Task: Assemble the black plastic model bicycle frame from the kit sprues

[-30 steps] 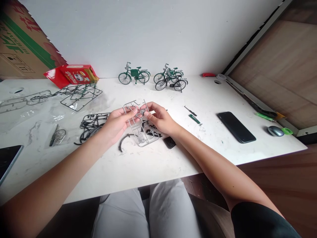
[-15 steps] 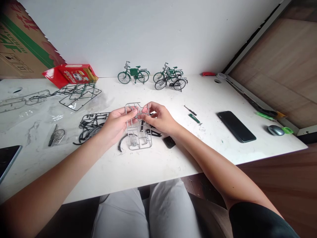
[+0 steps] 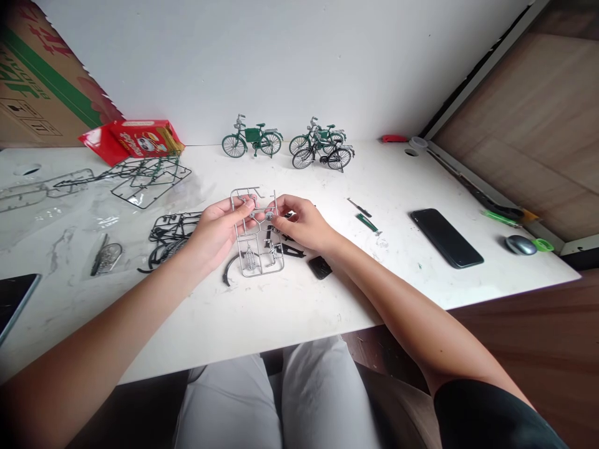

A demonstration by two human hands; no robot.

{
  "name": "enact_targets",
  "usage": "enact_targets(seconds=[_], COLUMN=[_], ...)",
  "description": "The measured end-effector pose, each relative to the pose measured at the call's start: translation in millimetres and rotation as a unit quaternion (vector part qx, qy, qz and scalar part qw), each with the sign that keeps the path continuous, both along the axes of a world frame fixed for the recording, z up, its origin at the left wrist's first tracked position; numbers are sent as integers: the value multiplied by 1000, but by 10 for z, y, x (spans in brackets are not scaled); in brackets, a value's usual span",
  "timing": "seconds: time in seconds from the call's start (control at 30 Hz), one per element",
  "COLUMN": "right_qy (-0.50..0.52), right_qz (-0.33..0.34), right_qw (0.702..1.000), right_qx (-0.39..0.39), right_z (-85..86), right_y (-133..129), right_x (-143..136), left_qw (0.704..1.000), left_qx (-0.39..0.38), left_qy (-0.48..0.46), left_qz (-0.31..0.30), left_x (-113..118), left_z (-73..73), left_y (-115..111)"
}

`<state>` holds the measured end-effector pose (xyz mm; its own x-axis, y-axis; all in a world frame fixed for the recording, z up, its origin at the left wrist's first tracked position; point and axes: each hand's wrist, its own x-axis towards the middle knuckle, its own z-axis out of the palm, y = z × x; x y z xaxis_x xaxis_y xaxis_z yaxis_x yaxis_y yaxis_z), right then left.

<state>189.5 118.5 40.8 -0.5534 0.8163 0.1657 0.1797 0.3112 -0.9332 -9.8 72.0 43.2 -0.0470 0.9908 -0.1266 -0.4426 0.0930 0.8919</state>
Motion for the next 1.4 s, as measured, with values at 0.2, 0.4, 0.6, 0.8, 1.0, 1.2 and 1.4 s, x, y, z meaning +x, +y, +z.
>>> enact_targets(seconds=[0.2, 0.4, 0.6, 0.8, 1.0, 1.2, 1.4], right_qy=[18, 6, -10, -8, -21, -45, -30], right_qz=[-23, -40, -8, -22, -28, -47, -21], right_qw=[1000, 999, 1000, 1000, 999, 996, 999], right_qx=[0, 20, 1, -4, 6, 54, 40], right_z=[-62, -50, 5, 5, 44, 37, 54], right_y=[35, 53, -7, -14, -21, -10, -1], right_x=[-4, 12, -14, -13, -19, -14, 9], left_qw=[1000, 997, 998, 997, 997, 998, 997], left_qx=[-24, -52, -31, -47, -53, -36, -46], left_qy=[17, 47, 53, 54, 30, 24, 29], left_qz=[-10, -37, -17, -36, -47, -47, -50], left_x=[21, 63, 63, 69, 70, 66, 78], left_z=[-16, -71, -113, -68, -16, -49, -15], left_y=[7, -36, -13, -25, -48, -42, -71])
